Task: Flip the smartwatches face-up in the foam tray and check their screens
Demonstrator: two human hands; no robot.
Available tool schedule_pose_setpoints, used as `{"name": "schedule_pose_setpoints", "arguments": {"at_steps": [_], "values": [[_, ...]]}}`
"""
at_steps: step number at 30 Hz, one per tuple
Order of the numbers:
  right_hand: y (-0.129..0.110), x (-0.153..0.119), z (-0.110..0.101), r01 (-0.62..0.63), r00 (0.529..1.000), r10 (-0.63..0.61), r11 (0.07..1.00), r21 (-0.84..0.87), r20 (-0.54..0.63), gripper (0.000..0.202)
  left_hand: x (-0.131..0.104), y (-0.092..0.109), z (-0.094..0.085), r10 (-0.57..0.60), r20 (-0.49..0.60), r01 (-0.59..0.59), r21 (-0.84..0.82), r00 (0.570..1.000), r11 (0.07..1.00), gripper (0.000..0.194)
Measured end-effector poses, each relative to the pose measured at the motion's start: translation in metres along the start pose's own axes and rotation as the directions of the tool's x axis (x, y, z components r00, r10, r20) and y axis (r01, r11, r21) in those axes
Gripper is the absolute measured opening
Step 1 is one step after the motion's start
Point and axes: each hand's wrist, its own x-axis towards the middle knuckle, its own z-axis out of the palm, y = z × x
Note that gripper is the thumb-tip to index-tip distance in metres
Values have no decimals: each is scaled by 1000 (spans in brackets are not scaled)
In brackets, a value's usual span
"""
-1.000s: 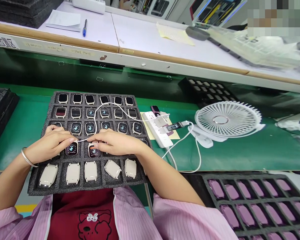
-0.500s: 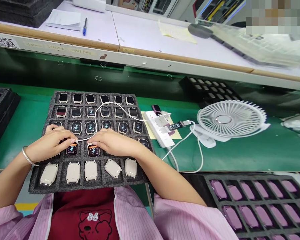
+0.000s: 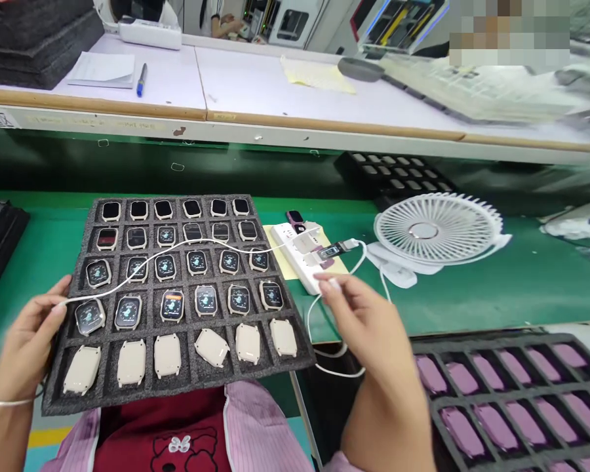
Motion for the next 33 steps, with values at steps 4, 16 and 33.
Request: {"name": "schedule_pose_setpoints", "arguments": {"at_steps": [4,16,33], "values": [[39,-23,33,-204,977,191,966,157,97,57,-9,-10,8,-143,19,144,-76,989,987,28],[47,-25,55,-300,954,294,915,270,64,53,0,15,15,-253,-32,254,44,967,966,28],[48,36,35,185,979,-190,980,77,76,47,64,25,4,282,-51,-253,307,958,917,17]]}}
